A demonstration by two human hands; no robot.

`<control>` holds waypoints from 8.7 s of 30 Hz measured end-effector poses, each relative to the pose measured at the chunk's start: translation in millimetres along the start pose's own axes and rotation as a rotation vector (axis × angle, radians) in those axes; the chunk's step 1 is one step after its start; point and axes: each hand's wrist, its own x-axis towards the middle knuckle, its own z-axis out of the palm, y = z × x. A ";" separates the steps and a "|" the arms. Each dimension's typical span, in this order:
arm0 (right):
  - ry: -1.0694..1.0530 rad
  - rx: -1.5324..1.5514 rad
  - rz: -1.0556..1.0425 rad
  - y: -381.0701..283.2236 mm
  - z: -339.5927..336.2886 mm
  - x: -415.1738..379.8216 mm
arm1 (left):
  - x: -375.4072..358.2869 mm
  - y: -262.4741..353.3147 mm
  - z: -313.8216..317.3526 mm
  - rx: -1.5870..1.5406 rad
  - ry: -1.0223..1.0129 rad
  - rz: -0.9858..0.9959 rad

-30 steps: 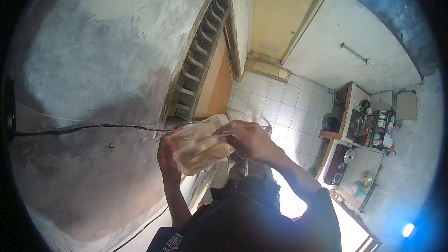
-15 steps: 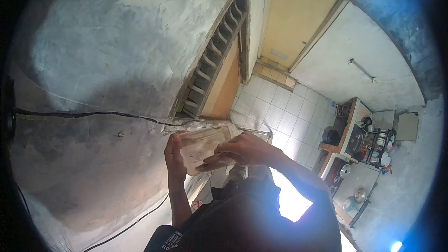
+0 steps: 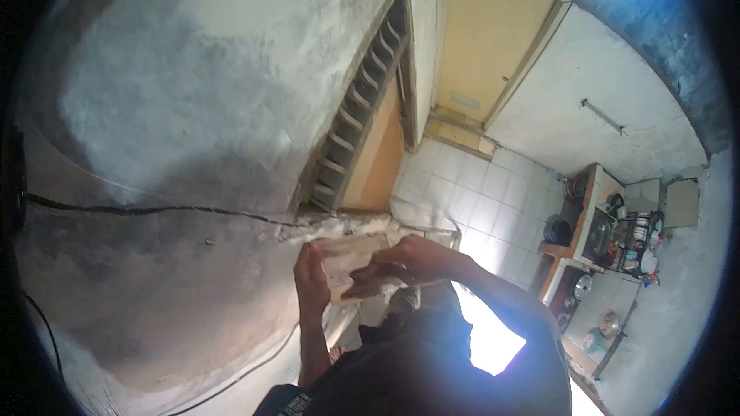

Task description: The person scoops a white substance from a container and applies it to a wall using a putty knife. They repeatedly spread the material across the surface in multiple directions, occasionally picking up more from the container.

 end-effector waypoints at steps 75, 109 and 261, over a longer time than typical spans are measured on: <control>1.352 -0.162 -0.818 -174.9 -286.3 236.7 | 79.3 -204.6 -138.7 -1.305 0.099 -0.177; 1.623 -0.256 -0.774 -213.2 -315.5 254.7 | 50.9 -333.3 -171.2 -1.823 0.225 -0.317; 1.493 -0.098 -0.351 27.7 -283.3 254.7 | -11.2 8.0 -98.0 -0.949 0.210 -0.289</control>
